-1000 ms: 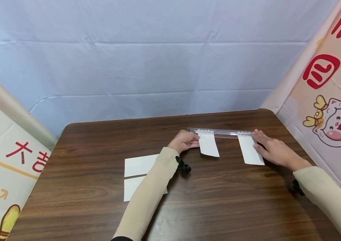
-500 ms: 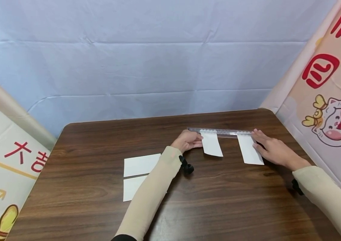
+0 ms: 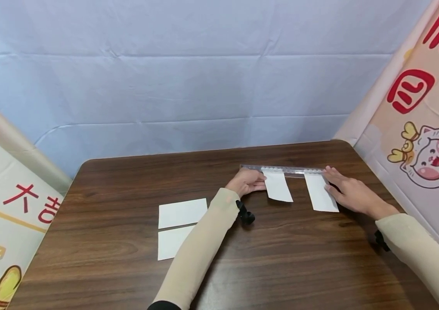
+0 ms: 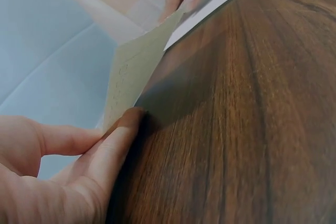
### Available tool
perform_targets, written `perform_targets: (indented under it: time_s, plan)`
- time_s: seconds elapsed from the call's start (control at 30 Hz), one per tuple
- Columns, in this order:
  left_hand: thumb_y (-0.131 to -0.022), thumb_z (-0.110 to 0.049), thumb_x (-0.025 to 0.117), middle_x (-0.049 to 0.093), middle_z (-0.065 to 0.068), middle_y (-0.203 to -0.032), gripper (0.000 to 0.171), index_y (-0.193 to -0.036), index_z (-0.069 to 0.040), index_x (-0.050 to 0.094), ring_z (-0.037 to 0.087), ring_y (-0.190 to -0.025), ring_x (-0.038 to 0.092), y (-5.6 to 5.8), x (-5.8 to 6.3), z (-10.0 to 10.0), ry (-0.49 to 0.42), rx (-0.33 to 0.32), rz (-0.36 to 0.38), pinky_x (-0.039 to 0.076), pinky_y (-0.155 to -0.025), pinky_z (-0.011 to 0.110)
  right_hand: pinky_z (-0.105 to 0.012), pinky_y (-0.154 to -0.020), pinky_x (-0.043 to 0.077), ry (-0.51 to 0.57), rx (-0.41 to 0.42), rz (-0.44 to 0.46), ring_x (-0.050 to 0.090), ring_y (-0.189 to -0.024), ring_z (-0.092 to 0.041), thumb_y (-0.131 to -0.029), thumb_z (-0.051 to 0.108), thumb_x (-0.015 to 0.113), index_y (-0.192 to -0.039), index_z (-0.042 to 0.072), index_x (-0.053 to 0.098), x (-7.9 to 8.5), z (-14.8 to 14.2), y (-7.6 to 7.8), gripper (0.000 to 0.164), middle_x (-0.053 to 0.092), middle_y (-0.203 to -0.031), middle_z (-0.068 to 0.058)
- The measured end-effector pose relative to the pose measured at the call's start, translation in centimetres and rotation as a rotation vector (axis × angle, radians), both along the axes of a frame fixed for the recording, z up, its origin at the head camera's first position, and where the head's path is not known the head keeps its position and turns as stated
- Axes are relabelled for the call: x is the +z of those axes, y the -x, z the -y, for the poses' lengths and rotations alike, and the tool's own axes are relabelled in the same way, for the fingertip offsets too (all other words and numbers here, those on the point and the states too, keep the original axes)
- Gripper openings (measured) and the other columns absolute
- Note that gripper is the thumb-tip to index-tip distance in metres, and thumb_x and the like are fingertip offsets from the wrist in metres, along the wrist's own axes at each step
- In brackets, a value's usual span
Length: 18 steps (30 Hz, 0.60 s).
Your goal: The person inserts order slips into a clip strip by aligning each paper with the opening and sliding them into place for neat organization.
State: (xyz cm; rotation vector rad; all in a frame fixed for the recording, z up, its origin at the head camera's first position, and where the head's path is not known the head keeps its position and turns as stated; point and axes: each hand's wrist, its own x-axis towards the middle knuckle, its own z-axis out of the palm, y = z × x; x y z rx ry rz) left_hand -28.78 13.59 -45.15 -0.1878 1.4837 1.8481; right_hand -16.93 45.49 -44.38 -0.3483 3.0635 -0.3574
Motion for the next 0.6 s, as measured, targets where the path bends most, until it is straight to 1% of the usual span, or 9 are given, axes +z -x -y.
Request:
perform_targets:
  time_s: [0.3,0.43,0.6]
  plan:
    - [-0.103,0.006,0.058,0.063,0.031,-0.14,0.038,-0.14,0.012,0.057,0.039,-0.134,0.063,-0.2,0.1,-0.9,0.003,-0.013,0.008,0.056,-0.113,0.043,-0.072,-0.118,0.036,-0.005,0.001,-0.003,0.033,-0.154,-0.052,-0.113,0.034,0.05,-0.16,-0.003,0.039,0.0,0.0,0.0,0.061,0.031,-0.168,-0.03]
    - [-0.103,0.008,0.057,0.062,0.032,-0.141,0.038,-0.14,0.014,0.056,0.04,-0.135,0.063,-0.3,0.2,-1.5,-0.004,-0.026,0.002,0.055,-0.114,0.044,-0.072,-0.118,0.036,0.0,-0.004,-0.004,0.033,-0.154,-0.051,-0.113,0.033,0.05,-0.16,-0.003,0.038,0.0,0.0,0.0,0.061,0.03,-0.168,-0.03]
    - [-0.101,0.008,0.059,0.066,0.032,-0.135,0.037,-0.138,0.013,0.058,0.04,-0.13,0.066,-0.4,0.2,-2.1,0.001,-0.018,-0.005,0.058,-0.111,0.044,-0.072,-0.116,0.037,0.003,0.005,-0.017,0.033,-0.154,-0.051,-0.113,0.033,0.051,-0.159,-0.004,0.039,-0.1,0.1,0.1,0.061,0.031,-0.168,-0.031]
